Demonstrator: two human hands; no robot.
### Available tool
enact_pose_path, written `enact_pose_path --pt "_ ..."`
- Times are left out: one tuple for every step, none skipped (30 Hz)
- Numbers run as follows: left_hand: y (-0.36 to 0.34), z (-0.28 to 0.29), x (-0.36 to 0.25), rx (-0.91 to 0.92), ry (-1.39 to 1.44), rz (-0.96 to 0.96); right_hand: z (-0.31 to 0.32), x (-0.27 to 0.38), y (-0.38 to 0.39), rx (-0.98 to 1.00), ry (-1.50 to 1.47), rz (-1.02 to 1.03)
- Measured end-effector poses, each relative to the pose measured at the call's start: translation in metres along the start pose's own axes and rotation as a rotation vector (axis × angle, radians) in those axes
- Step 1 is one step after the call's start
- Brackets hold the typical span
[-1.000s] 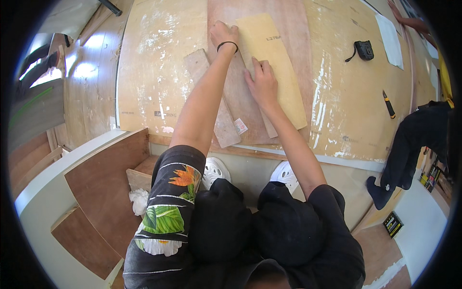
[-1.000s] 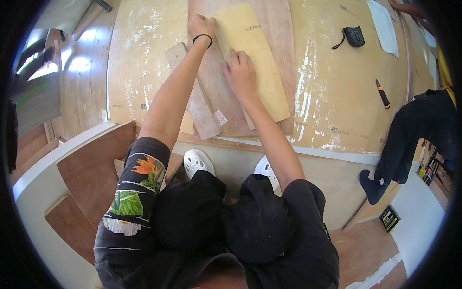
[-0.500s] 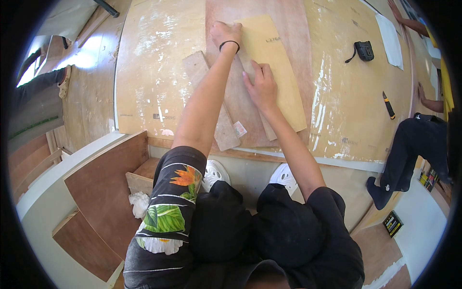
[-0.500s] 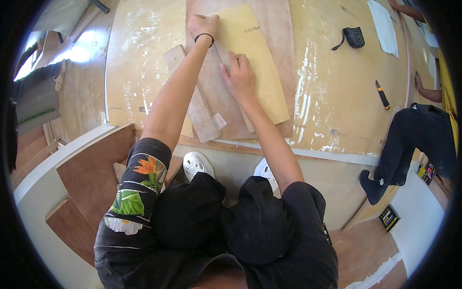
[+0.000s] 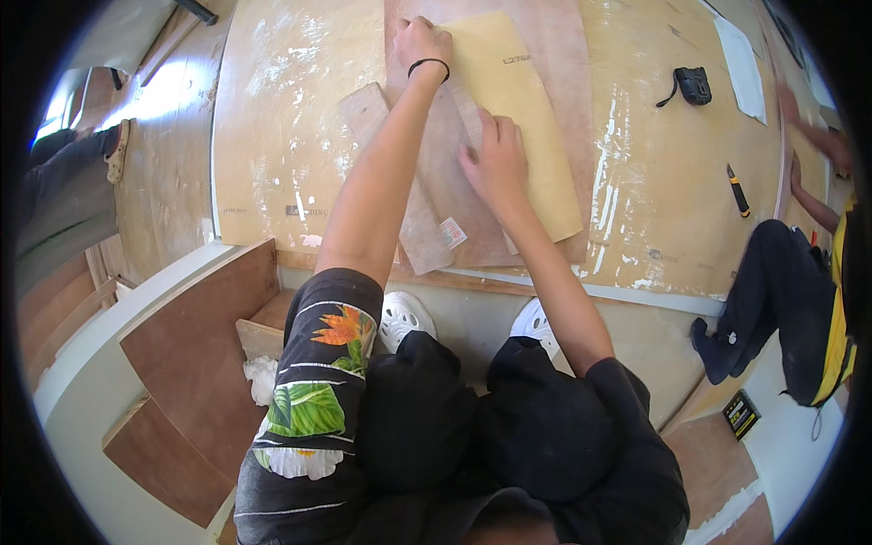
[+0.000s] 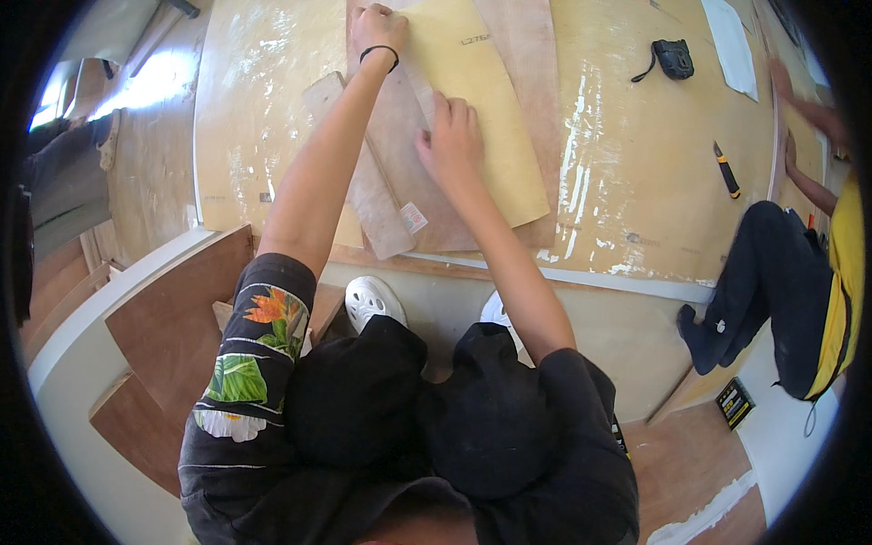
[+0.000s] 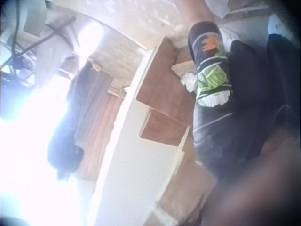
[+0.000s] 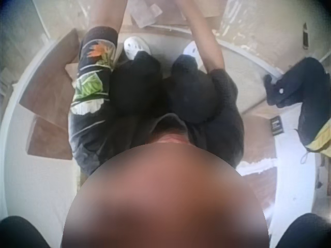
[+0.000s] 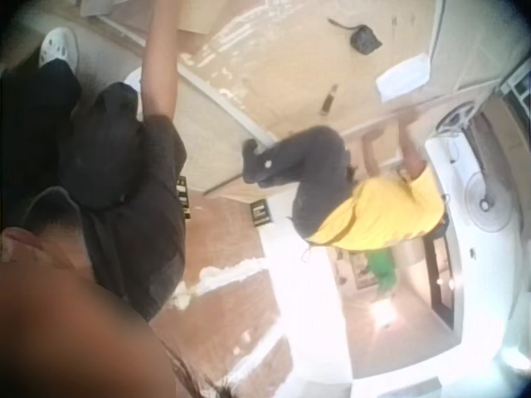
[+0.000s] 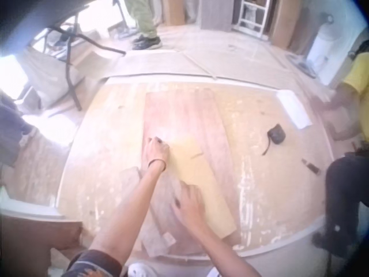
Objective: The person kneels on the floor and uses a utility knife to cut a thin wooden strip along a larger plywood sheet. They repeatedly measure, align, and cut the strip, then place it on the sheet. Another person works nearby on the same floor area.
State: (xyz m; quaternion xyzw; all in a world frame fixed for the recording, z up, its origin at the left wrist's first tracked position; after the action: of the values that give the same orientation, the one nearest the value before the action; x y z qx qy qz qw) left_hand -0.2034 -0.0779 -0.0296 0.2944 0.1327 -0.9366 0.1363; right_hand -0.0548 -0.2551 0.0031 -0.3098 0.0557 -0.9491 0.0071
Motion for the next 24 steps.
enact_pose_path --pt "-0.001 0.000 0.000 0.015 0.001 -0.002 0.005 -0.001 0.008 -0.014 0.031 0.008" --pt "-0.002 0.000 0.001 0.031 0.002 -0.002 0.010 -0.003 0.016 -0.028 0.063 0.018" --pt "-0.003 0.000 0.001 0.022 -0.018 0.006 0.014 -0.005 0.024 -0.004 0.041 0.010" --pt "-0.003 0.000 0.001 0.015 -0.038 0.014 0.017 -0.007 0.032 0.020 0.021 0.002" --pt "-0.004 0.000 0.002 0.009 -0.058 0.023 0.018 -0.010 0.036 0.065 0.008 -0.038" --pt "-0.005 0.000 0.003 0.016 -0.052 0.020 0.019 -0.011 0.039 0.040 -0.012 -0.005" --pt "-0.006 -0.002 0.004 0.025 -0.047 0.017 0.020 -0.012 0.041 0.034 -0.025 -0.005" --pt "-0.007 -0.003 0.005 0.034 -0.040 0.012 0.019 -0.013 0.041 0.028 -0.041 0.003" --pt "-0.008 -0.004 0.006 0.026 -0.052 0.007 0.018 -0.014 0.040 0.009 -0.032 0.011" --pt "-0.008 -0.006 0.007 0.018 -0.063 0.001 0.017 -0.014 0.039 -0.012 -0.026 0.029" --pt "-0.009 -0.008 0.008 0.008 -0.074 -0.006 0.017 -0.015 0.038 -0.036 -0.023 0.040" --pt "-0.010 -0.009 0.009 0.008 -0.073 -0.004 0.016 -0.016 0.036 -0.025 -0.053 0.018" --pt "-0.011 -0.011 0.010 0.008 -0.074 0.000 0.015 -0.017 0.035 -0.014 -0.086 -0.013" --pt "-0.011 -0.012 0.012 0.009 -0.075 0.004 0.015 -0.018 0.034 -0.001 -0.121 -0.043" --pt "-0.012 -0.013 0.012 0.008 -0.059 0.008 0.016 -0.017 0.034 -0.004 -0.123 -0.041" --pt "-0.012 -0.013 0.013 0.006 -0.044 0.012 0.017 -0.017 0.033 -0.006 -0.126 -0.037" --pt "-0.012 -0.014 0.014 0.003 -0.028 0.018 0.018 -0.016 0.032 -0.008 -0.129 -0.031" --pt "-0.012 -0.014 0.014 0.004 -0.029 0.015 0.020 -0.014 0.031 0.017 -0.152 -0.045" --pt "-0.012 -0.014 0.014 0.007 -0.029 0.013 0.022 -0.013 0.030 0.044 -0.173 -0.059" --pt "-0.011 -0.014 0.014 0.010 -0.030 0.012 0.023 -0.012 0.029 0.101 -0.177 -0.125" --pt "-0.010 -0.014 0.014 0.005 -0.025 0.017 0.026 -0.008 0.028 0.062 -0.146 -0.062" --pt "-0.010 -0.014 0.013 0.000 -0.020 0.020 0.029 -0.005 0.029 0.051 -0.098 -0.051" --pt "-0.009 -0.014 0.012 -0.003 -0.015 0.022 0.032 -0.001 0.030 0.041 -0.068 -0.037" --pt "-0.009 -0.013 0.011 -0.015 -0.003 0.039 0.034 0.000 0.032 0.092 0.049 -0.064"
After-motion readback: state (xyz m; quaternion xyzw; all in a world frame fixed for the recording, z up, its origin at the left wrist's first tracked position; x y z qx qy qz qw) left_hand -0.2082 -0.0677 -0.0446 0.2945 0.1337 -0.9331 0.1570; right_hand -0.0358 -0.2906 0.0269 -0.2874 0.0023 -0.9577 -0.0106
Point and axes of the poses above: each hand's wrist, its own y-axis away from the middle knuckle, its own z-axis out of the back of the hand, x = y × z, the point moved 2 cm from there along -y, towards the middle knuckle, and after that the axes turned 8 degrees about -z, right-handed, at the moved point
